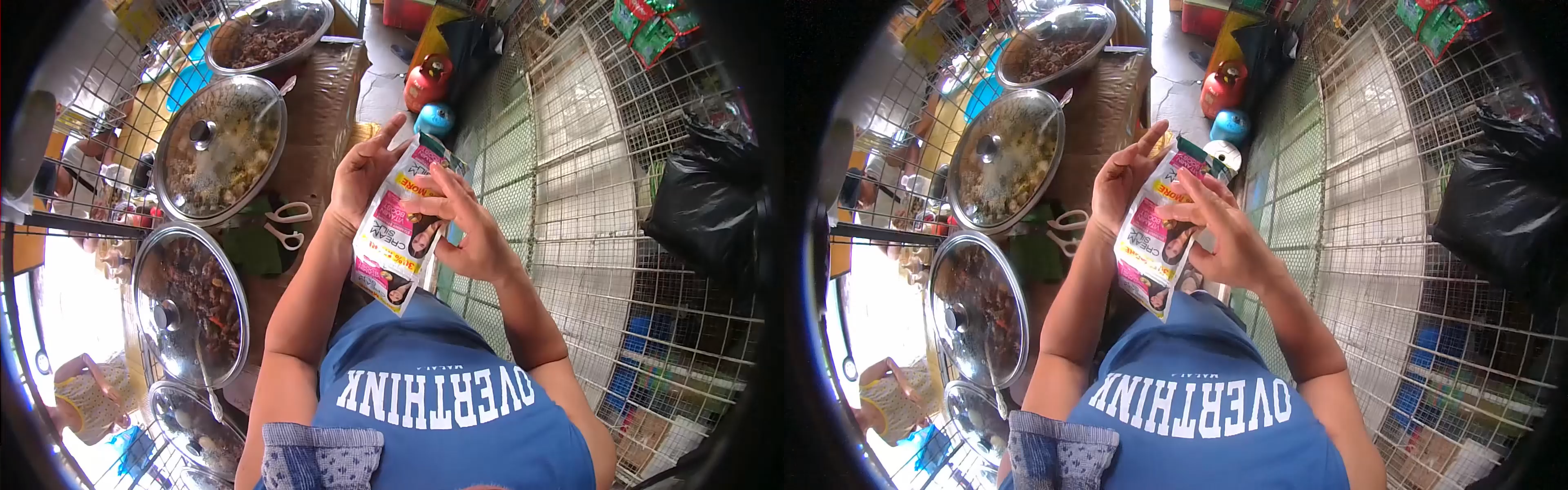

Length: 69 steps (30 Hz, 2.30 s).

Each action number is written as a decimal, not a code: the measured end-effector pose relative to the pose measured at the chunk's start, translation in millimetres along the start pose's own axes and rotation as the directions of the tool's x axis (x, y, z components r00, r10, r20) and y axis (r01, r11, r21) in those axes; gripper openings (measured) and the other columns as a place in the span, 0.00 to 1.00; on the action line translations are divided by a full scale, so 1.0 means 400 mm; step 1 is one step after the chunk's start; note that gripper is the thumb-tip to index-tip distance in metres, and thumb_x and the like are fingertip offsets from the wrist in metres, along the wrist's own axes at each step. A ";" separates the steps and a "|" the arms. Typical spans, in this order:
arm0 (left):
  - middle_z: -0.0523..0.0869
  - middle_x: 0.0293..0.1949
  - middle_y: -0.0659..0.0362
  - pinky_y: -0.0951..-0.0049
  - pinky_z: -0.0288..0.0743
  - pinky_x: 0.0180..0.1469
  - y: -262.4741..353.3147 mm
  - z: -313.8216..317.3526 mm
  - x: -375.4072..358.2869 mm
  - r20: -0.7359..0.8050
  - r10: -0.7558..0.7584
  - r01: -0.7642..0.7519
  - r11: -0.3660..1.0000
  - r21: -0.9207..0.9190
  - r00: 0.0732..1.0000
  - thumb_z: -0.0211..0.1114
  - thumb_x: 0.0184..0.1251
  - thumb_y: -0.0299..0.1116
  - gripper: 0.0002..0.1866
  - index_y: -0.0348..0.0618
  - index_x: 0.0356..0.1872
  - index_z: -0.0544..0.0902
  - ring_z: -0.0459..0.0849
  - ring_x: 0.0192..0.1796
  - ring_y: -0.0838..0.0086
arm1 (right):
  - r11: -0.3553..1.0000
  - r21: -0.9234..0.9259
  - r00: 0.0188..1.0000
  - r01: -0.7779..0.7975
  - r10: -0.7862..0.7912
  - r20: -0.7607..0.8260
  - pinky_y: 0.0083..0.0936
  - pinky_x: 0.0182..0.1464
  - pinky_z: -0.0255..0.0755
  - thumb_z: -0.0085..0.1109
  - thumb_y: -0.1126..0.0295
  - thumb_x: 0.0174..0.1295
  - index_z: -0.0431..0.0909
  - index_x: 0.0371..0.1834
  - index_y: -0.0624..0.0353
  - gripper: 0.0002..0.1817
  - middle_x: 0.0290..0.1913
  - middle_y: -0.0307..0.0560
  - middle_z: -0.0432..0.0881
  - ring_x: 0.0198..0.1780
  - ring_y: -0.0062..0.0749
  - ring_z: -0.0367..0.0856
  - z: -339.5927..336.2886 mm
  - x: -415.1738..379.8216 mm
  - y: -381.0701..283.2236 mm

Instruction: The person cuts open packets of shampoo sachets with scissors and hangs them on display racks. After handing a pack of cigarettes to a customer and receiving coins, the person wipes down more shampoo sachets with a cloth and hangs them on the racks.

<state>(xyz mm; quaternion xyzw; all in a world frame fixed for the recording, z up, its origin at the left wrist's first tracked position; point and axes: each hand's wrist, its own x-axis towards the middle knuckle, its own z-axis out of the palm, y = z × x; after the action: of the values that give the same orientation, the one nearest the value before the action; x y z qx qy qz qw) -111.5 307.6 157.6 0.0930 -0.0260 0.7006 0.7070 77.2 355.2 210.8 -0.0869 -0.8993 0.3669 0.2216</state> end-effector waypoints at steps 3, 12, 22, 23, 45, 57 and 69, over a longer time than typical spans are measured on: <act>0.72 0.63 0.42 0.52 0.65 0.69 0.005 -0.002 0.002 0.009 0.009 -0.009 1.000 0.005 1.000 0.55 0.68 0.39 0.32 0.42 0.72 0.62 0.73 0.64 0.50 | 1.000 0.020 1.000 -0.007 0.007 -0.014 0.45 0.77 0.45 0.59 0.85 0.45 0.48 0.78 0.63 0.51 0.53 0.45 0.86 0.70 0.40 0.71 0.001 0.007 0.001; 0.70 0.65 0.42 0.52 0.63 0.70 0.009 -0.018 0.005 0.035 0.058 -0.058 0.998 0.021 0.998 0.55 0.67 0.40 0.35 0.43 0.74 0.58 0.72 0.65 0.50 | 0.997 0.076 0.993 0.008 0.001 -0.120 0.45 0.73 0.57 0.57 0.85 0.46 0.53 0.76 0.63 0.47 0.65 0.56 0.75 0.71 0.48 0.68 0.012 0.007 0.026; 0.67 0.70 0.46 0.55 0.61 0.71 -0.022 -0.114 0.024 -0.118 0.263 -0.226 0.938 0.262 0.957 0.58 0.66 0.42 0.38 0.47 0.76 0.55 0.70 0.68 0.55 | 0.305 0.921 0.649 -0.242 0.757 -0.080 0.37 0.57 0.74 0.45 0.49 0.75 0.74 0.56 0.59 0.24 0.52 0.45 0.83 0.51 0.32 0.82 0.040 -0.058 0.268; 0.67 0.69 0.46 0.55 0.60 0.72 -0.034 -0.149 0.027 -0.122 0.256 -0.217 0.940 0.265 0.959 0.57 0.67 0.43 0.37 0.46 0.75 0.57 0.70 0.68 0.56 | 0.291 0.925 0.649 -0.245 0.758 -0.067 0.37 0.57 0.74 0.45 0.49 0.75 0.74 0.56 0.59 0.24 0.52 0.45 0.83 0.51 0.32 0.82 0.066 -0.061 0.300; 0.79 0.62 0.45 0.49 0.70 0.67 -0.178 -0.445 -0.194 -0.494 0.256 -0.381 0.909 -0.168 0.831 0.38 0.78 0.59 0.34 0.39 0.66 0.71 0.79 0.62 0.52 | 0.616 0.509 0.774 -0.601 0.607 0.180 0.21 0.46 0.77 0.44 0.45 0.75 0.75 0.58 0.70 0.33 0.47 0.50 0.82 0.42 0.25 0.82 0.346 0.057 0.506; 0.79 0.62 0.51 0.47 0.68 0.67 -0.222 -0.489 -0.300 -0.564 0.536 -0.658 0.753 -0.016 0.628 0.45 0.77 0.56 0.29 0.43 0.64 0.74 0.78 0.63 0.56 | 0.926 -0.048 0.825 0.374 -0.308 0.474 0.50 0.63 0.65 0.72 0.58 0.44 0.69 0.60 0.54 0.38 0.58 0.62 0.73 0.60 0.60 0.72 0.574 0.335 0.196; 0.75 0.65 0.49 0.44 0.63 0.71 -0.393 -0.435 -0.324 -0.531 0.847 -0.968 0.134 0.210 0.002 0.45 0.77 0.58 0.30 0.43 0.63 0.74 0.71 0.69 0.52 | 0.680 0.314 0.519 0.663 -0.720 0.461 0.42 0.56 0.74 0.67 0.64 0.55 0.79 0.55 0.58 0.23 0.58 0.53 0.79 0.60 0.49 0.76 0.516 0.388 0.220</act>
<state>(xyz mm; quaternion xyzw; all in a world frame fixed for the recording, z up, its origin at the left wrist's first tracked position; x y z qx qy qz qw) 26.5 208.9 -49.9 -0.2241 0.0427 0.9719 0.0573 -156.6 339.4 70.6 0.3979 -0.8626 0.3008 0.0844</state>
